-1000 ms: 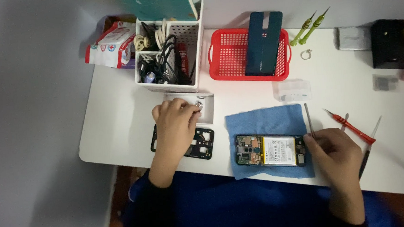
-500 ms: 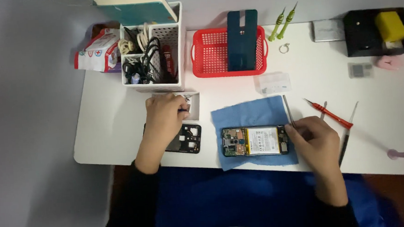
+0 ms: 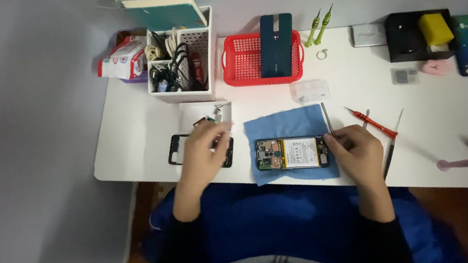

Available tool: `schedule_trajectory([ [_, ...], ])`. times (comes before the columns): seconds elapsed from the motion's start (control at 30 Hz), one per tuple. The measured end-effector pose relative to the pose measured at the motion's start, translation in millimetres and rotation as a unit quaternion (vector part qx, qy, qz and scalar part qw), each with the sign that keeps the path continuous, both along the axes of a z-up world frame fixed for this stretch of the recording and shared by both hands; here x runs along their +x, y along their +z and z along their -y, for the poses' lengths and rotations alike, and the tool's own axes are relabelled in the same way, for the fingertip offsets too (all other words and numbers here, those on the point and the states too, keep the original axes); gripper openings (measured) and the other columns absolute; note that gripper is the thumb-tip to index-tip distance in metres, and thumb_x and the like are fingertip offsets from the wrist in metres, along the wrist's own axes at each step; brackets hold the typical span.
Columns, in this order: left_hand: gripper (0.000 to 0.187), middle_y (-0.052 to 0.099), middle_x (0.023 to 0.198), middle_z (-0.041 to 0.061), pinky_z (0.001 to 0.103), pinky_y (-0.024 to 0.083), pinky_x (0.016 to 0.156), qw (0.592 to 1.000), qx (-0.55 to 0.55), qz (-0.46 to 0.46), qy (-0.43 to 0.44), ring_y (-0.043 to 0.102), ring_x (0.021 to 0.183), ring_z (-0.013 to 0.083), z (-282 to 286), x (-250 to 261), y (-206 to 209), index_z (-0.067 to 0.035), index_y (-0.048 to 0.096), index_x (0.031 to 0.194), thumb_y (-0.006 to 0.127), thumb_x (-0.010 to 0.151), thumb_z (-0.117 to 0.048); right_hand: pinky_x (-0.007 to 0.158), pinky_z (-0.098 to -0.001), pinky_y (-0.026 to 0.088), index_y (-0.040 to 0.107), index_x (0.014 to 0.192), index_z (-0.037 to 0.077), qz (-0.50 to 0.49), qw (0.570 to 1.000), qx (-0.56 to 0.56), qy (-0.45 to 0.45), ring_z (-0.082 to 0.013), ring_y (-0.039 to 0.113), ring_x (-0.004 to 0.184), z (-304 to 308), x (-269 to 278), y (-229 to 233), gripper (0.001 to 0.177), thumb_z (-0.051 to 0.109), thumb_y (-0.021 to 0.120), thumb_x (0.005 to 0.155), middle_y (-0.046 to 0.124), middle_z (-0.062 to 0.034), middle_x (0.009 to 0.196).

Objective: Reassembling the internal layers and components of a smartphone using precision tools like tweezers and a screwdriver.

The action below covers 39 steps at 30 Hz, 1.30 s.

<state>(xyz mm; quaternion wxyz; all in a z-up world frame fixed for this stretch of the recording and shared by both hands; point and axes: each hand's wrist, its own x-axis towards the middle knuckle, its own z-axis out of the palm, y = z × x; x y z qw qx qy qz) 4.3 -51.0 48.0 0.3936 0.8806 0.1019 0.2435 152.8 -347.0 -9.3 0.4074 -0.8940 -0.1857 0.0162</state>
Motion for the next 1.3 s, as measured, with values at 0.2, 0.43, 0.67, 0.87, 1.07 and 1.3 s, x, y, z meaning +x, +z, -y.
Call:
schedule_trajectory([
  [0.2, 0.014, 0.076, 0.086, 0.008, 0.035, 0.061, 0.065, 0.999, -0.039, 0.002, 0.004, 0.074, 0.075, 0.026, 45.3, -12.2, -27.0, -0.01, 0.08, 0.101, 0.077, 0.088, -0.005, 0.06, -0.041, 0.054, 0.078, 0.101, -0.004, -0.018, 1.0, 0.02, -0.001, -0.0357, 0.07, 0.073, 0.0, -5.1, 5.9, 0.019, 0.013, 0.081, 0.093, 0.073, -0.0222, 0.092],
  [0.43, 0.026, 0.077, 0.092, 0.012, 0.034, 0.061, 0.076, 0.995, 0.01, -0.099, -0.005, 0.075, 0.085, 0.0253, 61.3, -5.2, -54.5, -0.003, 0.078, 0.115, 0.079, 0.092, -0.015, 0.065, -0.0443, 0.057, 0.079, 0.099, -0.003, -0.014, 1.0, 0.023, 0.003, -0.037, 0.072, 0.077, 4.8, -5.4, 7.0, 0.022, 0.016, 0.082, 0.089, 0.074, -0.0213, 0.093],
  [0.67, 0.022, 0.076, 0.083, 0.013, 0.035, 0.06, 0.067, 0.996, -0.018, -0.084, 0.022, 0.072, 0.077, 0.0274, 73.2, 2.5, -50.0, -0.002, 0.08, 0.102, 0.084, 0.087, -0.018, 0.063, -0.0417, 0.058, 0.079, 0.098, -0.002, -0.015, 0.999, 0.036, 0.014, -0.0352, 0.072, 0.076, 9.0, -4.9, 1.7, 0.024, 0.019, 0.082, 0.088, 0.076, -0.0198, 0.093],
  [0.87, 0.021, 0.075, 0.084, 0.014, 0.034, 0.06, 0.066, 0.995, -0.018, -0.092, 0.035, 0.072, 0.077, 0.0283, 79.6, 2.0, -44.0, -0.005, 0.081, 0.104, 0.082, 0.089, -0.021, 0.061, -0.0401, 0.057, 0.08, 0.097, -0.002, -0.022, 0.999, 0.031, 0.017, -0.0336, 0.072, 0.074, 10.5, -4.0, 0.4, 0.023, 0.019, 0.082, 0.087, 0.076, -0.0189, 0.093],
  [1.07, 0.029, 0.076, 0.092, 0.016, 0.039, 0.061, 0.071, 0.995, -0.011, -0.095, 0.034, 0.072, 0.087, 0.0328, 78.8, -6.2, -41.7, -0.005, 0.08, 0.109, 0.085, 0.085, -0.021, 0.058, -0.0387, 0.056, 0.08, 0.096, -0.003, -0.03, 0.999, 0.04, 0.022, -0.0329, 0.072, 0.072, 10.0, -5.9, 7.5, 0.024, 0.019, 0.082, 0.088, 0.076, -0.0194, 0.091],
  [1.3, 0.025, 0.072, 0.099, 0.011, 0.041, 0.055, 0.077, 0.977, 0.192, -0.094, -0.018, 0.068, 0.093, 0.0311, 76.0, -14.7, -28.4, -0.011, 0.079, 0.11, 0.077, 0.092, -0.029, 0.057, -0.0385, 0.055, 0.08, 0.095, -0.003, -0.016, 0.999, 0.028, 0.024, -0.0322, 0.072, 0.071, 8.5, -6.4, 8.7, 0.022, 0.018, 0.081, 0.089, 0.076, -0.0201, 0.091],
])
